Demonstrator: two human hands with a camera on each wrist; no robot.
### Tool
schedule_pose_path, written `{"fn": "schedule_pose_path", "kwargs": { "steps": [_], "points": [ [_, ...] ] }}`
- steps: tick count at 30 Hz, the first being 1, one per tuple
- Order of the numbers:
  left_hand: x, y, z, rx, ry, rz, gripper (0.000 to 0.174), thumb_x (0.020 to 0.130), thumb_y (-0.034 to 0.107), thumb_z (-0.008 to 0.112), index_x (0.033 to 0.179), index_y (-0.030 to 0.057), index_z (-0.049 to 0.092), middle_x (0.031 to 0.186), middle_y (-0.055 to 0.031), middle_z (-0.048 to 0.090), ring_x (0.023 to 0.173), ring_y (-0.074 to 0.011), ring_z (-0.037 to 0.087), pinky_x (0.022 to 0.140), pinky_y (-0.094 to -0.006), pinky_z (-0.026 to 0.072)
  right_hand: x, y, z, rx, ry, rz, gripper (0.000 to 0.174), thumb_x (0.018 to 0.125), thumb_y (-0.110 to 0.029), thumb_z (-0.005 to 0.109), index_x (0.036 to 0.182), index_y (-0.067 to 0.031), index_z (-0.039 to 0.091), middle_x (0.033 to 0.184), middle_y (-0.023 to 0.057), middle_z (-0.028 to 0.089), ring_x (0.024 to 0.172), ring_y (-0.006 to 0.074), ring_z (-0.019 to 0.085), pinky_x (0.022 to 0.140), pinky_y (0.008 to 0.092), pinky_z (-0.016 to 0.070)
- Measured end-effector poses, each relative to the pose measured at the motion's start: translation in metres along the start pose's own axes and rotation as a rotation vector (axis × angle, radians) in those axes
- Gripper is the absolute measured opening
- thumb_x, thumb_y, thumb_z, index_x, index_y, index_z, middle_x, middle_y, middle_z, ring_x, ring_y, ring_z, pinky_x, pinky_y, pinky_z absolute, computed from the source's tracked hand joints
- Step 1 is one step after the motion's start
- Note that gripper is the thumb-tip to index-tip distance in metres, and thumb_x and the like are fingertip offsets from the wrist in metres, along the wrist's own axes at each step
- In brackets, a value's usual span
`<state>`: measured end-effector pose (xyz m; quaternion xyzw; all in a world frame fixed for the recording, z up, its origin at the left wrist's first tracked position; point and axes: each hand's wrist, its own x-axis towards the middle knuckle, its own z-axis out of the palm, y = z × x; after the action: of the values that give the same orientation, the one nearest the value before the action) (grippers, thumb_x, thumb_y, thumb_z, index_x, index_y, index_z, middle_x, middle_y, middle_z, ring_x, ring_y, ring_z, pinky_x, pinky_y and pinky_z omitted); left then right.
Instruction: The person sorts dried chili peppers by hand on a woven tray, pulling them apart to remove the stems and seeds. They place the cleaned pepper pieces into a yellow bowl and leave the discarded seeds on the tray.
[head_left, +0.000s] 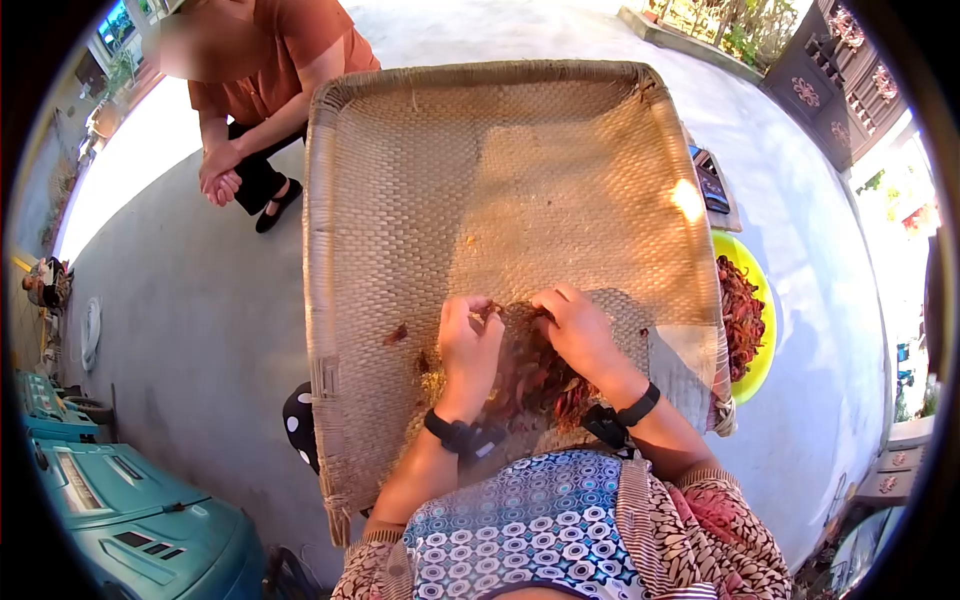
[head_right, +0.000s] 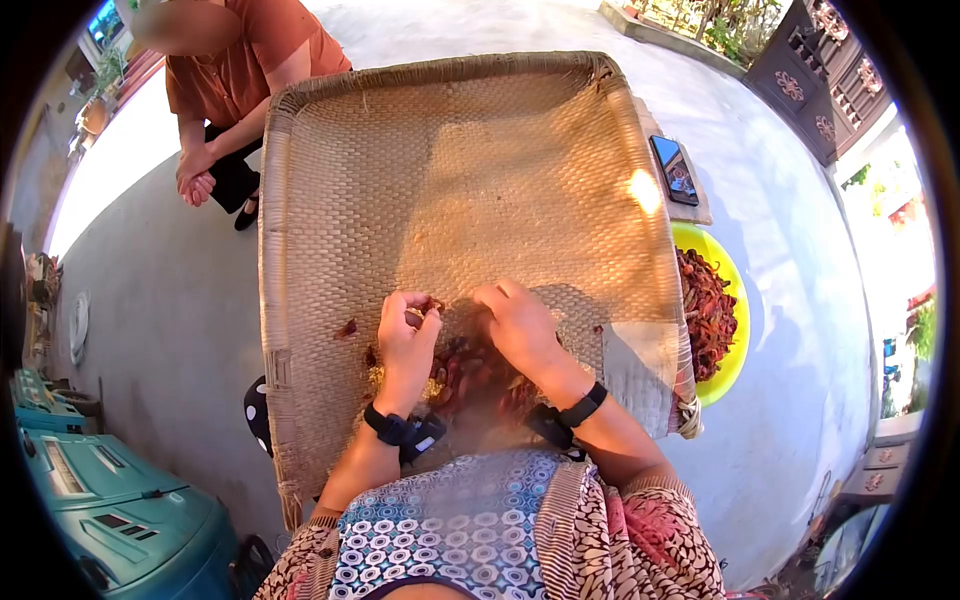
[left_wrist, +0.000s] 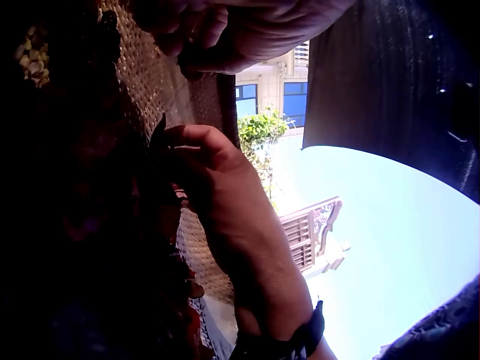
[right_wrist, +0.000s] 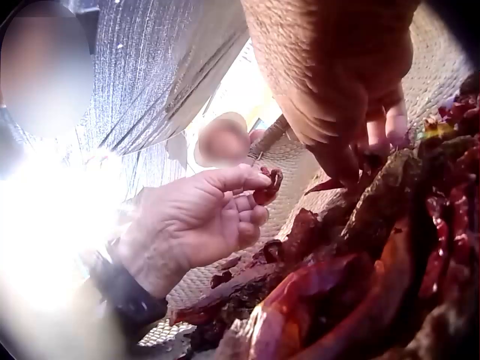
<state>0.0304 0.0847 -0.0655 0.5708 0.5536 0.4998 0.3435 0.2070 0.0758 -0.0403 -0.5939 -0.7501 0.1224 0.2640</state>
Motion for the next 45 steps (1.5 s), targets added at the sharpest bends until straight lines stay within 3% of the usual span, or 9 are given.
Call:
{"fn": "schedule_pose_path", "kwargs": {
  "steps": [11, 19, 22, 26, 30, 34, 37, 41, 45],
  "points": [
    [-0.003, 0.007, -0.001, -0.161, -0.261, -0.148, 0.02, 0.088, 0.004, 0.067, 0.107, 0.0015, 0.061, 0.085, 0.0008, 0.058, 0.073, -0.0057, 0.053, 0.065, -0.022, 0.0479, -0.031, 0.067, -0.107, -0.112, 0.384, 0.347, 0.017, 0.085, -0.011, 0.068, 0.102, -0.0085, 0.064, 0.094, 0.0074, 0.064, 0.084, 0.022, 0.066, 0.071, 0.0333, 0.052],
    [-0.006, 0.004, 0.003, -0.131, -0.222, -0.105, 0.022, 0.086, 0.006, 0.067, 0.108, 0.0041, 0.064, 0.096, -0.0059, 0.06, 0.074, -0.0137, 0.057, 0.069, -0.0278, 0.0498, -0.051, 0.113, -0.152, -0.491, 0.7, 0.467, 0.025, 0.086, -0.01, 0.066, 0.111, -0.0059, 0.062, 0.103, 0.0108, 0.063, 0.09, 0.0281, 0.062, 0.084, 0.0382, 0.0494],
    [-0.004, -0.004, 0.003, -0.144, -0.353, -0.064, 0.023, 0.086, 0.004, 0.068, 0.108, 0.0038, 0.065, 0.096, -0.0053, 0.062, 0.078, -0.0133, 0.059, 0.072, -0.0265, 0.0502, -0.049, 0.074, -0.106, 0.178, 0.418, 0.377, 0.031, 0.09, -0.017, 0.067, 0.117, -0.0048, 0.06, 0.101, 0.0128, 0.066, 0.085, 0.0249, 0.065, 0.074, 0.0338, 0.0517],
    [-0.007, 0.016, 0.003, -0.216, -0.503, -0.114, 0.024, 0.088, 0.002, 0.067, 0.111, 0.0034, 0.062, 0.094, -0.0027, 0.065, 0.08, -0.0077, 0.059, 0.071, -0.0226, 0.0508, -0.034, -0.008, -0.059, 0.319, -0.046, 0.251, 0.027, 0.092, -0.022, 0.065, 0.114, -0.0051, 0.061, 0.095, 0.0128, 0.068, 0.081, 0.0253, 0.068, 0.07, 0.0338, 0.0532],
    [-0.008, 0.012, 0.003, -0.301, -0.62, -0.158, 0.026, 0.087, 0.003, 0.068, 0.112, 0.0035, 0.062, 0.097, -0.0031, 0.065, 0.082, -0.0081, 0.059, 0.071, -0.024, 0.0517, -0.03, -0.013, -0.018, 0.424, 0.007, 0.126, 0.022, 0.091, -0.013, 0.067, 0.11, -0.003, 0.063, 0.093, 0.0111, 0.069, 0.078, 0.0225, 0.067, 0.07, 0.0316, 0.0522],
    [-0.006, 0.02, -0.001, 0.025, -0.534, -0.02, 0.028, 0.085, 0.003, 0.068, 0.112, 0.0051, 0.064, 0.106, -0.0058, 0.064, 0.093, -0.0154, 0.06, 0.08, -0.0288, 0.052, -0.029, 0.001, -0.054, 0.198, 0.122, 0.22, 0.015, 0.091, -0.017, 0.066, 0.1, -0.0059, 0.065, 0.093, 0.0122, 0.069, 0.084, 0.0275, 0.068, 0.072, 0.0366, 0.0526],
    [-0.003, 0.003, 0.002, 0.389, -0.369, 0.424, 0.032, 0.081, 0.001, 0.067, 0.112, 0.0071, 0.065, 0.111, -0.0077, 0.061, 0.102, -0.0248, 0.056, 0.088, -0.0338, 0.0493, -0.038, 0.044, -0.098, 0.075, 0.421, 0.242, 0.012, 0.092, -0.013, 0.064, 0.1, -0.0054, 0.065, 0.093, 0.0115, 0.069, 0.083, 0.0232, 0.068, 0.073, 0.0345, 0.0522],
    [-0.005, -0.008, 0.007, 0.453, -0.332, 0.437, 0.03, 0.078, 0.002, 0.064, 0.107, 0.0088, 0.067, 0.105, -0.0083, 0.06, 0.101, -0.0311, 0.054, 0.088, -0.0399, 0.0486, -0.056, 0.102, -0.152, -0.153, 0.649, 0.478, 0.013, 0.091, -0.012, 0.065, 0.102, -0.0055, 0.064, 0.095, 0.0088, 0.068, 0.084, 0.024, 0.065, 0.077, 0.0351, 0.0513],
    [-0.005, -0.015, 0.008, 0.514, -0.382, 0.325, 0.023, 0.076, 0.004, 0.07, 0.099, 0.0081, 0.066, 0.102, -0.009, 0.059, 0.1, -0.0308, 0.053, 0.087, -0.0412, 0.0474, -0.06, 0.106, -0.145, -0.464, 0.626, 0.375, 0.017, 0.089, -0.015, 0.066, 0.104, -0.0078, 0.065, 0.102, 0.009, 0.066, 0.098, 0.0295, 0.06, 0.087, 0.0389, 0.0479]
  ]
}}
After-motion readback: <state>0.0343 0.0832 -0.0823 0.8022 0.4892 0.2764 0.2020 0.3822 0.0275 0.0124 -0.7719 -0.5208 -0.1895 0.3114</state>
